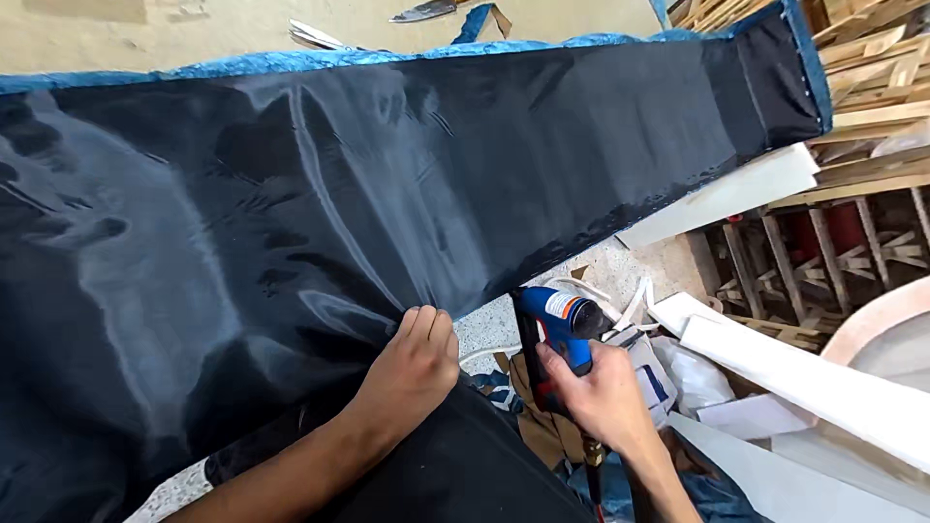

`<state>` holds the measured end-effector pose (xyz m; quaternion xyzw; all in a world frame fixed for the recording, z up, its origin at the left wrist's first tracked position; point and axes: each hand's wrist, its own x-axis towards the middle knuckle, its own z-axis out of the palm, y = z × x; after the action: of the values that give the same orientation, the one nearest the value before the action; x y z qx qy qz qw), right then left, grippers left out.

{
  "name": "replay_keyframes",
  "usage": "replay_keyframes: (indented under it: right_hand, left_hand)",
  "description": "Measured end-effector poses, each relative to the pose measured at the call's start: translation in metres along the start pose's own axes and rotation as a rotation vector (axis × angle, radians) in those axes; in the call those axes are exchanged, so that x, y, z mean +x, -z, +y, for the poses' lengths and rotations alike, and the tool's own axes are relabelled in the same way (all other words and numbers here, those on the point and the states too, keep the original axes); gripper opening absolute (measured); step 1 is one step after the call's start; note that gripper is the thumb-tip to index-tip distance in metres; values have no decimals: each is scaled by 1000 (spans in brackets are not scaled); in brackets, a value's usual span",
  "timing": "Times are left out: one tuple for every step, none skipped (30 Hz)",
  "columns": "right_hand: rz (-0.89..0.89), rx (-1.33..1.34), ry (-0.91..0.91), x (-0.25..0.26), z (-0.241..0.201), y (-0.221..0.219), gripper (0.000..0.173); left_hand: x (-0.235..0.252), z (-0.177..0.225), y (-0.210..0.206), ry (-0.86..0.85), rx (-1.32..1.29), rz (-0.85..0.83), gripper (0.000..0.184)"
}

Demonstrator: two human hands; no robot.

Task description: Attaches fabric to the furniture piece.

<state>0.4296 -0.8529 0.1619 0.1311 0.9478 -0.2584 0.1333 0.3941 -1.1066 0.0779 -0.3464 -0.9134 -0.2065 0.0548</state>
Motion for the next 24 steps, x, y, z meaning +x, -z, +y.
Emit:
replay_keyframes:
  right_hand:
    - [-1, -6, 16, -6, -5, -7, 34]
    - [-9, 0, 32, -12, -10, -14, 34]
    - [-18, 10, 46, -17, -15, -22, 34]
    - [-17, 20, 58, -23, -20, -30, 33]
    - [-5, 20, 66, -28, -25, -36, 31]
    - [19, 7, 72, -32, -30, -40, 30]
    - [52, -10, 78, -35, -35, -42, 29]
    - [91, -26, 81, -38, -39, -42, 29]
    - [124, -35, 78, -39, -40, -40, 29]
    - [147, -37, 70, -38, -41, -36, 30]
    - [160, -35, 55, -36, -40, -32, 31]
    - [165, -36, 33, -32, -38, -27, 32]
    - [166, -38, 4, -28, -35, -24, 34]
    - [161, -48, -25, -23, -32, -20, 35]
    - [153, -59, -49, -19, -30, -18, 35]
    - [146, -72, -64, -16, -28, -17, 35]
    - [133, -75, -70, -15, -27, -17, 34]
    - [119, -68, -63, -15, -28, -17, 34]
    - [102, -54, -48, -17, -29, -19, 35]
    - [88, -40, -26, -20, -32, -22, 35]
    - [75, -26, -8, -24, -36, -26, 34]
    - [57, -9, 8, -27, -40, -30, 32]
    - [41, 14, 23, -30, -44, -35, 31]
    - [33, 38, 35, -32, -47, -39, 29]
  left_hand:
    - [0, 0, 0, 2, -5, -4, 18]
    - [0, 0, 1, 1, -8, -11, 18]
    - [0, 0, 1, -3, -15, -18, 18]
    - [0, 0, 1, -6, -17, -24, 18]
    - [0, -1, 2, -6, -21, -27, 17]
    - [1, -2, 2, -5, -22, -27, 18]
    - [2, -2, 2, -4, -21, -31, 18]
    - [2, -2, 2, -7, -14, -36, 19]
    - [2, -2, 3, -10, -4, -44, 19]
    - [2, -2, 4, -14, 4, -59, 19]
    - [3, -2, 5, -16, 9, -69, 19]
    - [3, -2, 5, -15, 13, -68, 19]
    - [3, -2, 4, -13, 12, -55, 19]
    - [3, -1, 3, -5, 6, -42, 19]
    - [3, -1, 2, -2, 4, -27, 19]
    - [3, 0, 2, -2, 5, -15, 19]
    - [3, 0, 2, -5, 10, -3, 20]
    - [3, 0, 1, -7, 21, 5, 21]
    - [3, 0, 1, -9, 28, 6, 21]
    - [3, 1, 2, -11, 31, 2, 21]
    - [3, 1, 2, -13, 37, 0, 21]
    - [3, 1, 2, -16, 42, -2, 21]
    - [3, 2, 1, -18, 45, -1, 20]
    - [3, 1, 1, -16, 42, -3, 19]
